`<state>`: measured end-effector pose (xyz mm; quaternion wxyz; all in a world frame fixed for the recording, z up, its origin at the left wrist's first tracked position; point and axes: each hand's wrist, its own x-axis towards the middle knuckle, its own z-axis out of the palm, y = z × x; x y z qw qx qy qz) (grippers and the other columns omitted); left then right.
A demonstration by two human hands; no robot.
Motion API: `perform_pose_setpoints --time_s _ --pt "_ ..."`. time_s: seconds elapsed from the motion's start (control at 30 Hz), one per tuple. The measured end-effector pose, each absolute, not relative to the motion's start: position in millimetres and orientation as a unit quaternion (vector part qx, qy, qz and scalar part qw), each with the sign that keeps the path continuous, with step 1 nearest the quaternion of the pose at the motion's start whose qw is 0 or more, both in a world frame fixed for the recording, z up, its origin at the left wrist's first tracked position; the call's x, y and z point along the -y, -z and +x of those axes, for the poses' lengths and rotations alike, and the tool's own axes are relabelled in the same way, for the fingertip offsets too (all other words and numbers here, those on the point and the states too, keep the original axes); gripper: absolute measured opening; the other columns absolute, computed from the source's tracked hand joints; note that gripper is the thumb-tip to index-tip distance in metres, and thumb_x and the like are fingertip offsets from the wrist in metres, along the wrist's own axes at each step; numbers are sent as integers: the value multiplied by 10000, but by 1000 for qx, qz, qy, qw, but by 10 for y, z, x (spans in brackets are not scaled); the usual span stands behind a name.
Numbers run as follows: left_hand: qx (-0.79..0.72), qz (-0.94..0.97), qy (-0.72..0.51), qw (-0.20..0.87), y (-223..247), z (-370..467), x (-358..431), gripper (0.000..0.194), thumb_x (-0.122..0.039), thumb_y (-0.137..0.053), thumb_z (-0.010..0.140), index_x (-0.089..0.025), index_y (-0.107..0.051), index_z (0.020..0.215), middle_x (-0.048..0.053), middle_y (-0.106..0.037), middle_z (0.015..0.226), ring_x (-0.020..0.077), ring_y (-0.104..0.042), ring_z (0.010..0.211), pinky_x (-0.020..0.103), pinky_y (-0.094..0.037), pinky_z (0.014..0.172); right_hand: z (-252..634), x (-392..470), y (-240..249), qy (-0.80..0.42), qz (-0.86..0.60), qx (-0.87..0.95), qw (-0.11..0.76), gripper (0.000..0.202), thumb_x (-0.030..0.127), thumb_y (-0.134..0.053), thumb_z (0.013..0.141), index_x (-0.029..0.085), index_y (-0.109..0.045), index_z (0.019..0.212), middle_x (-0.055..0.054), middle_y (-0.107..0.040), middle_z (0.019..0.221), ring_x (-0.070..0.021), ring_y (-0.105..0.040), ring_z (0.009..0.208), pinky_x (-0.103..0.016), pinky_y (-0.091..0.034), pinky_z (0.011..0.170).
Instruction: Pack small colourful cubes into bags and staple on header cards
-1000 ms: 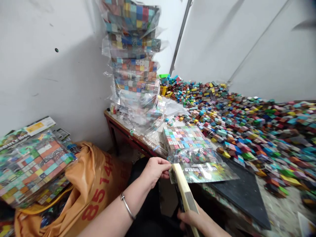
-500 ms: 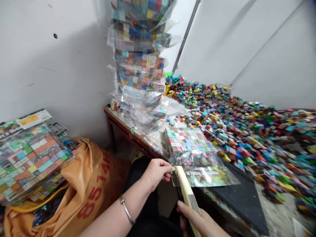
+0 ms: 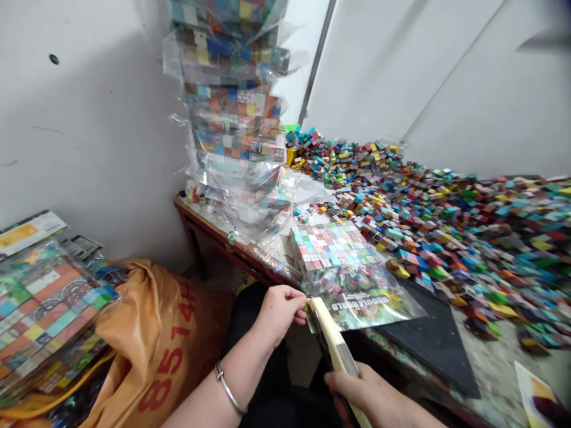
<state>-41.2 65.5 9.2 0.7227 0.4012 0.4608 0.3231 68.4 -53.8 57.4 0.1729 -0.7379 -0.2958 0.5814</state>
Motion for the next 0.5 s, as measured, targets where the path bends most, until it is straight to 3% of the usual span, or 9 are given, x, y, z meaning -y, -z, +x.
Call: perform_pose_setpoints --time_s 0.27,0.5 --pt "-477 420 -317 704 -38 -402 -629 82 -148 -589 696 -67 -603 694 -1 -547 515 66 -512 438 185 -468 436 702 535 -325 -610 -718 284 180 49 198 -403 638 177 -448 643 48 -442 439 -76 -401 314 -188 -329 314" --pt "-471 418 -344 697 -66 -388 -587 87 -160 -607 676 -75 -607 696 -1 -554 513 66 -504 433 182 -442 429 815 617 -290 -612 -684 337 210 162 292 -446 708 176 -455 821 13 -530 648 -110 -539 548 -220 -419 484"
